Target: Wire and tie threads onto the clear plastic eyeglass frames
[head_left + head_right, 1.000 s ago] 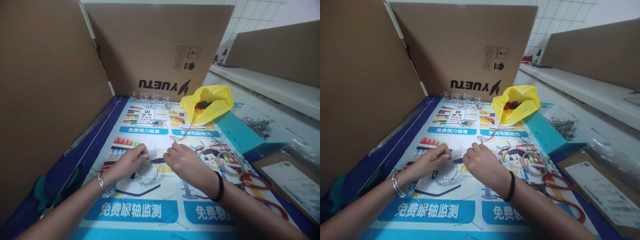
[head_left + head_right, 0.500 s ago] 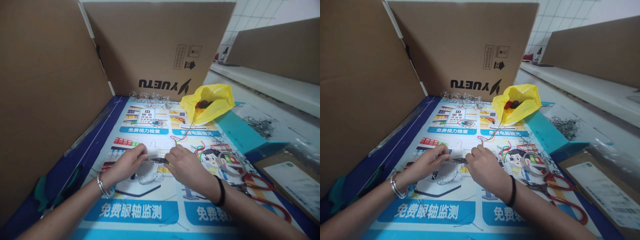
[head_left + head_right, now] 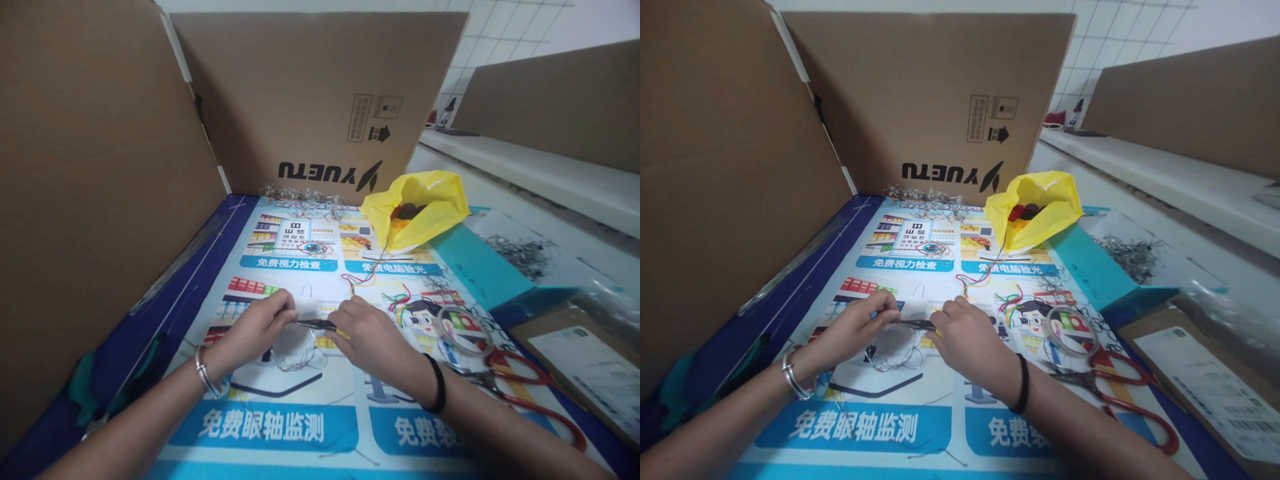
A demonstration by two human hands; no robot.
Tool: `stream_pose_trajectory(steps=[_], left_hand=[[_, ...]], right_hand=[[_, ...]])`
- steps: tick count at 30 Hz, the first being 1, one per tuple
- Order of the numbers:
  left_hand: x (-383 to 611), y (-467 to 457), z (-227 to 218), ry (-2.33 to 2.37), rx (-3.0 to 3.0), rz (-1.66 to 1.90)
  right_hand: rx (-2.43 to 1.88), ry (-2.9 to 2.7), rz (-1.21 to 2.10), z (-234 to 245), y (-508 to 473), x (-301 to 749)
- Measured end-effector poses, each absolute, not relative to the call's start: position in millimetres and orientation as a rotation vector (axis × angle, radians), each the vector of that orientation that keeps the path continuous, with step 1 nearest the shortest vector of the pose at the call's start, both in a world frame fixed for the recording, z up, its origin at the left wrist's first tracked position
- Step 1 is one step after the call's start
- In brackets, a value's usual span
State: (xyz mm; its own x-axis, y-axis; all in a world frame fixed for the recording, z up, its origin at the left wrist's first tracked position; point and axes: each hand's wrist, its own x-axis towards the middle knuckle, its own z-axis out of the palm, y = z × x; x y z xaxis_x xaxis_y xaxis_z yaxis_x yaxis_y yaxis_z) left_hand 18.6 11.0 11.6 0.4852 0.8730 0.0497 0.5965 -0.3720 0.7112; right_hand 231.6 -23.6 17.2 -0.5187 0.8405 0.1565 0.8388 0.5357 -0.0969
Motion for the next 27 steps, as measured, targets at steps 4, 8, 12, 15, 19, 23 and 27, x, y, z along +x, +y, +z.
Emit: stream_pose_trajectory(steps=[4, 8, 12, 15, 19, 23, 27], left_hand=[[18.4, 10.6, 11.0, 1.224, 2.108, 0.600], [17.9, 10.4, 9.2, 1.239, 2.104, 0.629], [17.5, 10.9, 7.8, 1.225, 2.113, 0.663], [17.1, 11.6, 7.2, 1.226, 2.119, 0.681], [16.8, 11.8, 7.2, 1.227, 2.126, 0.704], [16.5, 11.4, 7.4, 1.222, 2.135, 0.716], [16.4, 11.8, 7.5, 1.206, 2.130, 0.732]], right_hand=[[-1.409, -2.553, -0.023, 14.9, -23.9, 231.1], [-1.378, -2.525, -0.072, 12.3, -24.1, 230.5], [-1.351, -2.515, -0.103, 9.5, -23.3, 230.3], [-1.352, -2.524, -0.122, 8.2, -23.3, 230.3], [-1.327, -2.532, -0.113, 6.6, -23.8, 231.2], [-1.307, -2.550, -0.102, 4.1, -22.7, 232.1], [-1.310, -2.546, -0.100, 2.2, -21.2, 231.9]])
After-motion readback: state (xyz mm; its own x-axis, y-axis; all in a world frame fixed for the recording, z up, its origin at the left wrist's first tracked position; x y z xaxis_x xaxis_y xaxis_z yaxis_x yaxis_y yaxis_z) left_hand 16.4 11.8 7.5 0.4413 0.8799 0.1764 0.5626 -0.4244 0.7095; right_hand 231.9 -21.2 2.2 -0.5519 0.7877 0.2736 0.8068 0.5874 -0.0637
